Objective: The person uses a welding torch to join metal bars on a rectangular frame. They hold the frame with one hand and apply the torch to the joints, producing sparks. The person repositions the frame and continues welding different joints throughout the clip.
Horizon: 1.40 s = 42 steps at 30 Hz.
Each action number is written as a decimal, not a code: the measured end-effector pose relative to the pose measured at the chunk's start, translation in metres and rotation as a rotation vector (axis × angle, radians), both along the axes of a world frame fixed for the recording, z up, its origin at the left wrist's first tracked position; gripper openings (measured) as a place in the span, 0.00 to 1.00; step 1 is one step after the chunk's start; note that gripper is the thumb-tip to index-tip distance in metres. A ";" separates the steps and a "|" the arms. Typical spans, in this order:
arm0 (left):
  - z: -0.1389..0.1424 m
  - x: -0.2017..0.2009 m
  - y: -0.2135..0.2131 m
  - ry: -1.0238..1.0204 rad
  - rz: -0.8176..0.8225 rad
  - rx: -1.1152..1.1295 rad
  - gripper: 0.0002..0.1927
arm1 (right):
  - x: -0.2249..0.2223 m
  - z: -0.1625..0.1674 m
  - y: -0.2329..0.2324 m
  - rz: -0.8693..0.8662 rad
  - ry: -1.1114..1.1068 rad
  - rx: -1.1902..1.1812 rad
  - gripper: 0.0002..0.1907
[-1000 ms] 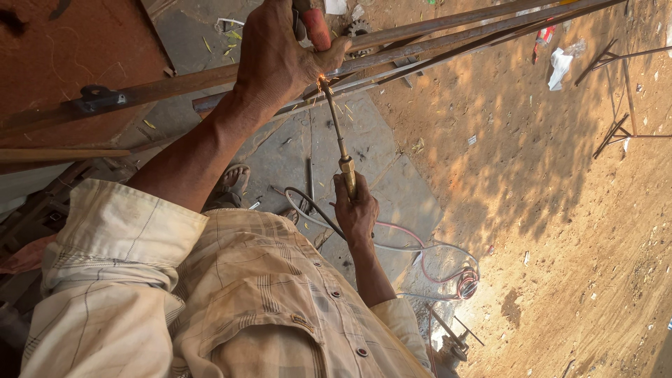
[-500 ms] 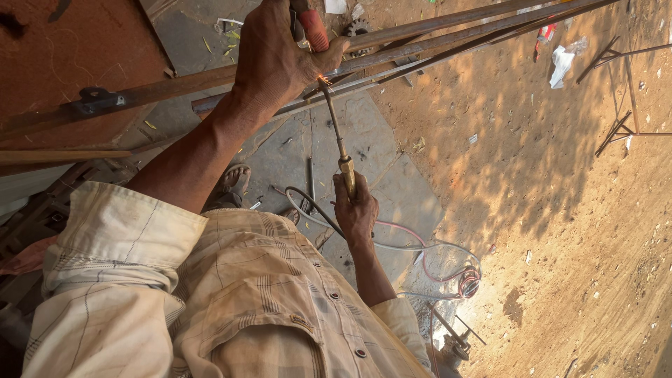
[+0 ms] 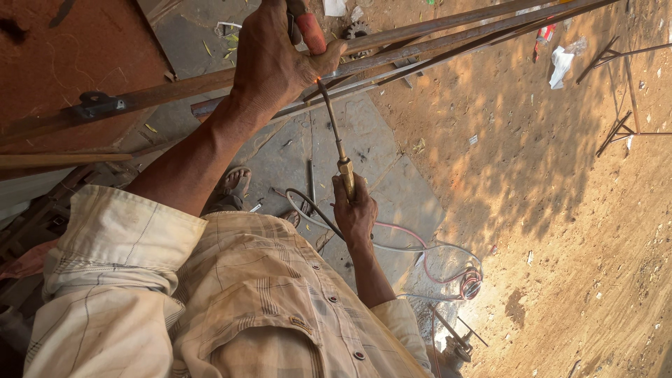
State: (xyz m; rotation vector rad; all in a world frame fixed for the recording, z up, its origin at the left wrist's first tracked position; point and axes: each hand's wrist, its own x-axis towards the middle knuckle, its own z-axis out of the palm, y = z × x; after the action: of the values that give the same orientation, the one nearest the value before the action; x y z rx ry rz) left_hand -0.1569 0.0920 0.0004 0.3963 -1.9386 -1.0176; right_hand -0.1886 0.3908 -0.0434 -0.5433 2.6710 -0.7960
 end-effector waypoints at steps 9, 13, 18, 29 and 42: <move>0.002 0.001 -0.001 0.034 -0.030 -0.006 0.25 | 0.000 0.003 -0.002 -0.016 -0.028 0.009 0.18; 0.001 0.000 0.000 -0.016 0.009 -0.004 0.27 | 0.000 0.004 -0.002 -0.006 -0.025 0.012 0.18; 0.000 -0.001 0.000 -0.042 0.028 -0.017 0.28 | 0.000 0.006 -0.003 0.004 -0.033 0.002 0.19; 0.007 0.001 0.000 -0.009 -0.046 0.044 0.25 | -0.004 -0.010 0.018 -0.017 -0.026 -0.122 0.15; 0.020 -0.004 0.020 0.089 0.045 0.532 0.15 | 0.009 0.035 0.192 -0.555 -0.294 -0.595 0.17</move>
State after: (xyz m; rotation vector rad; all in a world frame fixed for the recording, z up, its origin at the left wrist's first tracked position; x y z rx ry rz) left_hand -0.1604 0.1118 0.0208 0.6732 -1.5537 -1.4923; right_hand -0.1792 0.5830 -0.0080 0.2153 2.2934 -1.6956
